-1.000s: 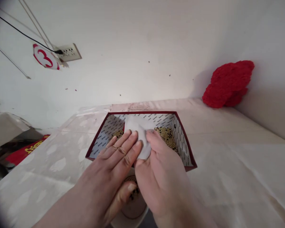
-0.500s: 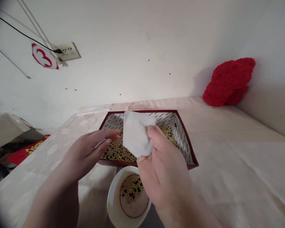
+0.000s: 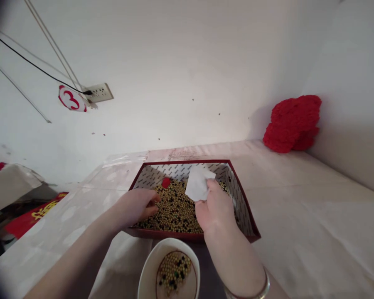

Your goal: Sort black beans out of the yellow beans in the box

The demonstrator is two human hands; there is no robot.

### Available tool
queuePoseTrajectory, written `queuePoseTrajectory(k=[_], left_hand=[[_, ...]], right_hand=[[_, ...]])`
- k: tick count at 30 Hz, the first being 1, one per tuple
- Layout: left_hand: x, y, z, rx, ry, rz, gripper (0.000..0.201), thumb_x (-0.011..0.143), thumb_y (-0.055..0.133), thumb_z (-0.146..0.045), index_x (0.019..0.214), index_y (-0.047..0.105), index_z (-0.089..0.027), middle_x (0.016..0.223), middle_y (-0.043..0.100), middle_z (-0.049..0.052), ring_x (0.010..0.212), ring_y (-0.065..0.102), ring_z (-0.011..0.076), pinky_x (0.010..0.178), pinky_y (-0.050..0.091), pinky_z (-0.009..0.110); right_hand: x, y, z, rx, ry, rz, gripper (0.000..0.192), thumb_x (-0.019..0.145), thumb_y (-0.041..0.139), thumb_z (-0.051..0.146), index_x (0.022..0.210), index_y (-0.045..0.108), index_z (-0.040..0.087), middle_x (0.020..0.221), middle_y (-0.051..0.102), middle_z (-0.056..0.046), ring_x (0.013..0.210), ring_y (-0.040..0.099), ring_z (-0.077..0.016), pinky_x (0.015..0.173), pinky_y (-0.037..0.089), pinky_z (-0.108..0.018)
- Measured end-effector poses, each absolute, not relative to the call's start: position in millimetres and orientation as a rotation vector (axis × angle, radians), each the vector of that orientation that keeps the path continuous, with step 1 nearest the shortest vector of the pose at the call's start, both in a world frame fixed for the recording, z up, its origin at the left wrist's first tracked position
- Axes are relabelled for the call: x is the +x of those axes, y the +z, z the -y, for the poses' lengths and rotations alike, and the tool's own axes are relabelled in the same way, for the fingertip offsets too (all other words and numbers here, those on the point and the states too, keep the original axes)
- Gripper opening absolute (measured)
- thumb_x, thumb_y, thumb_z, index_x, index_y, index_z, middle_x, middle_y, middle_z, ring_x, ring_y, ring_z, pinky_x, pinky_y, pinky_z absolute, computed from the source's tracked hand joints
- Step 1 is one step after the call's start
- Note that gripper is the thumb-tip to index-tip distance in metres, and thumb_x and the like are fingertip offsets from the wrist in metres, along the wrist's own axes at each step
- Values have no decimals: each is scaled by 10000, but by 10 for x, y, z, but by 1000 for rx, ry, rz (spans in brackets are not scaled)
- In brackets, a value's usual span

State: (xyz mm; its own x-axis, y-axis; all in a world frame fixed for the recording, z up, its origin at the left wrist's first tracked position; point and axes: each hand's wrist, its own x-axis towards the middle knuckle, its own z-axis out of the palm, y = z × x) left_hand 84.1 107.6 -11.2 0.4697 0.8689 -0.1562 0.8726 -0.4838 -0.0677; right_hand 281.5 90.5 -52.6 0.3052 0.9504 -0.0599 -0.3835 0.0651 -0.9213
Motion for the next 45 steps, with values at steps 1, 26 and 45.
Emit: queuePoseTrajectory(k=[1,26,45], left_hand=[[876,-118,-1120,2673,-364,-1593,142,763,567,-227,858,666,-190,861,701,79,827,650,264,699,486,351],[1179,-5,-588,2839,1473,-1281,125,807,581,-113,882,650,-186,819,626,40,766,538,172,711,472,345],[1128,-8,-507,2689,1293,-1308,154,828,533,-146,687,580,-188,709,559,22,711,510,177,631,432,334]], right_hand=[[2798,-531,-933,-1020,1171,628,172,850,536,309,984,607,226,1052,639,-49,977,598,-200,794,514,-378],[2339,-88,-469,-616,1684,338,109,772,538,257,879,556,248,836,688,-3,751,662,-187,604,536,-304],[2374,-174,-367,-787,1364,845,100,760,523,306,735,618,324,867,677,12,842,646,-228,699,552,-381]])
